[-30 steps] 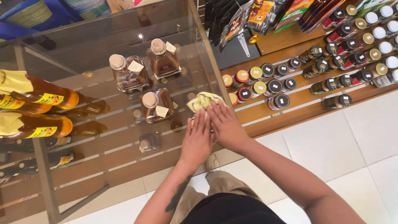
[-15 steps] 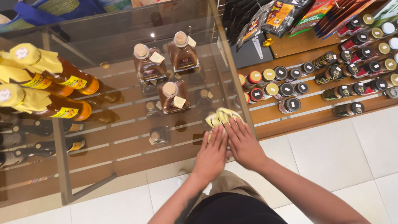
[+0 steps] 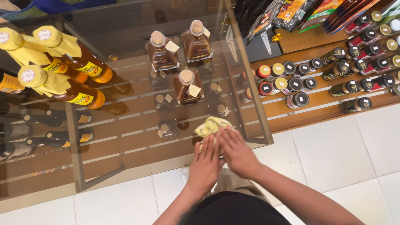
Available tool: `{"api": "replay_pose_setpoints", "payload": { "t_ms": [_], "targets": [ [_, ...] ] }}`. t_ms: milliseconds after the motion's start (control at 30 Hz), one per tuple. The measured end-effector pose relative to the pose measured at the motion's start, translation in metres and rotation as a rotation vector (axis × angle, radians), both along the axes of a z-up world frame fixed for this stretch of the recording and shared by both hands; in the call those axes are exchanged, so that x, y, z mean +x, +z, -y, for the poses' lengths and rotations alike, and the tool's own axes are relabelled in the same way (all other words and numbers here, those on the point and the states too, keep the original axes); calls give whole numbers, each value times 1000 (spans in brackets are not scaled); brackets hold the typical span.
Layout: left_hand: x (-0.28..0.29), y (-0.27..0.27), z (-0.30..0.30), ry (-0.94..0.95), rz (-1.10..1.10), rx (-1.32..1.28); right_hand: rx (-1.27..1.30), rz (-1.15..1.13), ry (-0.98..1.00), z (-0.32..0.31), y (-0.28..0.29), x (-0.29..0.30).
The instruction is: Cleaning and organizing jars and bottles on a retail display shelf using a cloth.
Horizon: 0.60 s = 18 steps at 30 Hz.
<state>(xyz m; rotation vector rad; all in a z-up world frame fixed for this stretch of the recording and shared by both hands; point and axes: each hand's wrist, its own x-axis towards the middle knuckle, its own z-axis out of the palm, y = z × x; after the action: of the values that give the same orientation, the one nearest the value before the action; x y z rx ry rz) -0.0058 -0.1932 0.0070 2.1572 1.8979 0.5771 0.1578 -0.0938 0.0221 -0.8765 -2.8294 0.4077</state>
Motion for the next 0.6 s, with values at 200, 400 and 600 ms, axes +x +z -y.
{"api": "replay_pose_setpoints", "payload": {
  "t_ms": [200, 400, 600],
  "targets": [
    [-26, -5, -45, -26, 37, 37, 31, -15, -91, -32, 5, -30],
    [-87, 7, 20, 142, -58, -17, 44, -58, 48, 9, -12, -115],
    [-68, -10, 54, 115, -75, 33, 6, 8, 82, 43, -8, -85]
  ]
}}
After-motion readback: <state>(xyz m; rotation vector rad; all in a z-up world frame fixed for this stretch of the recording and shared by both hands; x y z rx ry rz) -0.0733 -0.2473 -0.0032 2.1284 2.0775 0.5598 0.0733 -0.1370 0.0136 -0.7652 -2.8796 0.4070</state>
